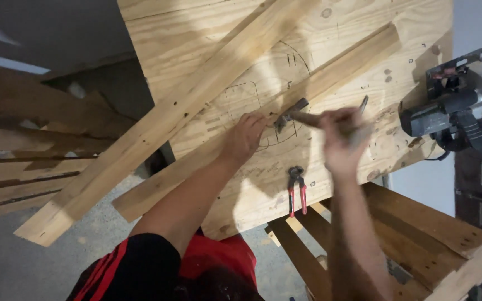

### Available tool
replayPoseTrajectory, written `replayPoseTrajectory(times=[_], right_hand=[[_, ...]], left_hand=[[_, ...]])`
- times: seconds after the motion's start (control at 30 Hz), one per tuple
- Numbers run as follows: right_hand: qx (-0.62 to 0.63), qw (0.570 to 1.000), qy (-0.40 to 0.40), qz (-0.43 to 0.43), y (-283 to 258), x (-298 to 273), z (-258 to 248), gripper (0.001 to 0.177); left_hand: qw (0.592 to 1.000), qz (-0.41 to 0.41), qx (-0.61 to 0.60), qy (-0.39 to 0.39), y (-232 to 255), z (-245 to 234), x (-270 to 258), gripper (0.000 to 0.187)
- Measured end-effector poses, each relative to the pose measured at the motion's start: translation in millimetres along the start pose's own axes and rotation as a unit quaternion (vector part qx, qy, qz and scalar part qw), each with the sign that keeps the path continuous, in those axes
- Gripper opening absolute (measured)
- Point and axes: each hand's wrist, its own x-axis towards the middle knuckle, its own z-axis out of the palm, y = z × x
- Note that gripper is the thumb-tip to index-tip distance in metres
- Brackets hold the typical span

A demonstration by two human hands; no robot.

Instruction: Manipulating wooden planks and using hand tools like a hammer and pliers to work on pallet structures.

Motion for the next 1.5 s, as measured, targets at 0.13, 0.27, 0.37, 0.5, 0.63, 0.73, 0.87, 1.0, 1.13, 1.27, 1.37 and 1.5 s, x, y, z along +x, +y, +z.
replayPoseTrajectory(times=[0.13, 0.27, 0.37, 0.5, 0.63, 0.73, 0.87, 1.0, 1.13, 1.27, 1.37, 1.5], right_hand=[[0.12, 0.97, 0.133, 0.162, 54, 95, -64, 0.026], [0.094, 0.982, 0.103, 0.126, 94, 113, -69, 0.019], [0.096, 0.977, 0.122, 0.147, 115, 109, -84, 0.042], [0.121, 0.971, 0.123, 0.164, 107, 104, -90, 0.016], [0.136, 0.963, 0.153, 0.178, 101, 99, -92, 0.018], [0.105, 0.971, 0.165, 0.141, 84, 84, -74, 0.023], [0.007, 0.992, 0.097, 0.081, 27, 41, -29, 0.018], [-0.101, 0.992, 0.022, -0.07, 9, 22, 0, 0.01], [-0.17, 0.98, 0.032, -0.094, 5, 22, 6, 0.009], [-0.203, 0.972, 0.031, -0.116, 6, 16, 16, 0.007], [-0.204, 0.972, 0.024, -0.111, 10, 19, 18, 0.006], [-0.195, 0.978, 0.001, -0.078, -6, 18, 27, 0.004]], left_hand=[[0.993, 0.107, -0.002, 0.055, 2, 3, 0, 0.022], [0.993, 0.08, 0.072, 0.056, -4, 18, 2, 0.019], [0.986, 0.121, 0.054, 0.106, 14, 21, 18, 0.025], [0.961, 0.085, 0.235, 0.12, 53, 22, 52, 0.016], [0.957, 0.109, 0.247, 0.11, 63, 22, 63, 0.015], [0.961, 0.115, 0.223, 0.121, 71, 9, 57, 0.013], [0.986, 0.064, 0.102, 0.118, 60, -33, 41, 0.02], [0.993, -0.075, 0.006, 0.092, 18, -38, -1, 0.032], [0.985, -0.156, 0.069, 0.018, 3, -14, -11, 0.028], [0.989, -0.12, 0.09, 0.005, 2, -15, -18, 0.029], [0.987, -0.135, 0.091, -0.002, 9, -19, -11, 0.028], [0.982, -0.104, 0.154, 0.019, 4, -12, -16, 0.016]])
